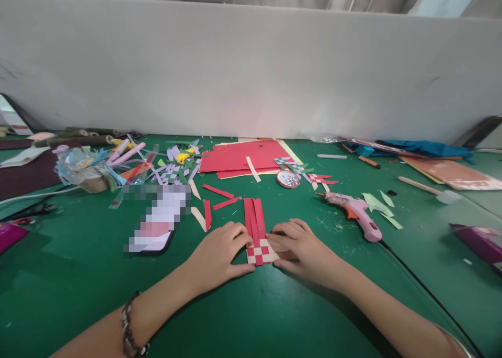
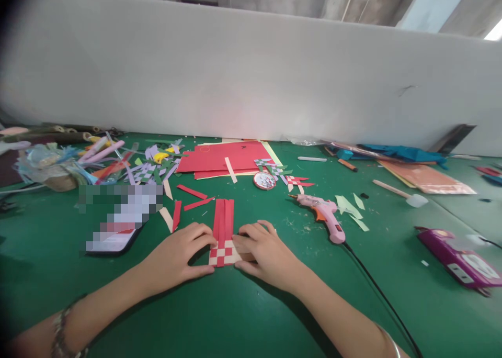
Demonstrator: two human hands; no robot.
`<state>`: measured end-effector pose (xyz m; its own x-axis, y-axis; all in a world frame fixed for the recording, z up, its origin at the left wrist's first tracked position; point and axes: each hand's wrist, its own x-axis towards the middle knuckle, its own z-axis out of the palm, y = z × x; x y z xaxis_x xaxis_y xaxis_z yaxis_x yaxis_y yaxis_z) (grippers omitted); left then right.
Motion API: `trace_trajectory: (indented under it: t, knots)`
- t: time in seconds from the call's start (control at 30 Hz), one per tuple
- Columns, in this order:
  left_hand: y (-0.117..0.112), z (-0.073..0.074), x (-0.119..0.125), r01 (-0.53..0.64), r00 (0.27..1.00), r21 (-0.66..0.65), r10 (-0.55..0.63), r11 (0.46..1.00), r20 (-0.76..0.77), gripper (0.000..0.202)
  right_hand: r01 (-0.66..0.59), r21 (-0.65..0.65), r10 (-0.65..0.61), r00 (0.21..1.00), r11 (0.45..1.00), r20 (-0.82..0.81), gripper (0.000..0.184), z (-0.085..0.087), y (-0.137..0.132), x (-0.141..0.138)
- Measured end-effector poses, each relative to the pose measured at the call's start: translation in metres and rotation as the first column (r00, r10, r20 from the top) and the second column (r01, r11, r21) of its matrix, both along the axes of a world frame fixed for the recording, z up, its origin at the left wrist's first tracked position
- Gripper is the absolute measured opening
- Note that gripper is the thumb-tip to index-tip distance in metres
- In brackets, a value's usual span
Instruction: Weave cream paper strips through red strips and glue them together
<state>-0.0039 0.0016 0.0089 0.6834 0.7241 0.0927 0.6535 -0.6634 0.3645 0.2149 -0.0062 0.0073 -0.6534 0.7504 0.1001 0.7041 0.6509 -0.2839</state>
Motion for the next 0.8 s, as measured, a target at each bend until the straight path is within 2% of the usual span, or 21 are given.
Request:
trace_trajectory:
  t: [0.17,0.3,0.47,0.67,0.8]
  knots:
    - [-0.0013,-0.0026,-0.0002,0.071,0.997,0.025,-0.071,0.997,0.026,0.047,-0.018,-0.001,0.018,1.0,1.0,-0.004,0.035,0.0001,0.0,-0.0005]
    - [-0.0033,-0.0049,0.0018,0.137,0.987,-0.012,-0.138,0.99,-0.085,0.051,-0.017,0.006,0.017,1.0,1.0,0.005,0.037,-0.0024,-0.0002,-0.0001]
    - [-0.0046,-0.0072,0.0017,0.175,0.967,-0.069,-0.184,0.982,-0.174,0.052,0.032,-0.059,-0.035,0.998,0.998,-0.048,0.043,-0.0015,-0.0006,0.0025]
    - [-0.0065,-0.0041,-0.0037,0.259,0.955,-0.087,-0.268,0.962,-0.129,0.066,0.11,-0.074,-0.113,0.993,0.991,-0.045,0.026,0.0011,0.0017,0.004]
    - [-0.0078,-0.0018,-0.0057,0.318,0.932,-0.132,-0.335,0.939,-0.14,0.069,0.153,-0.072,-0.157,0.987,0.986,-0.044,0.021,-0.0015,0.0038,0.0034]
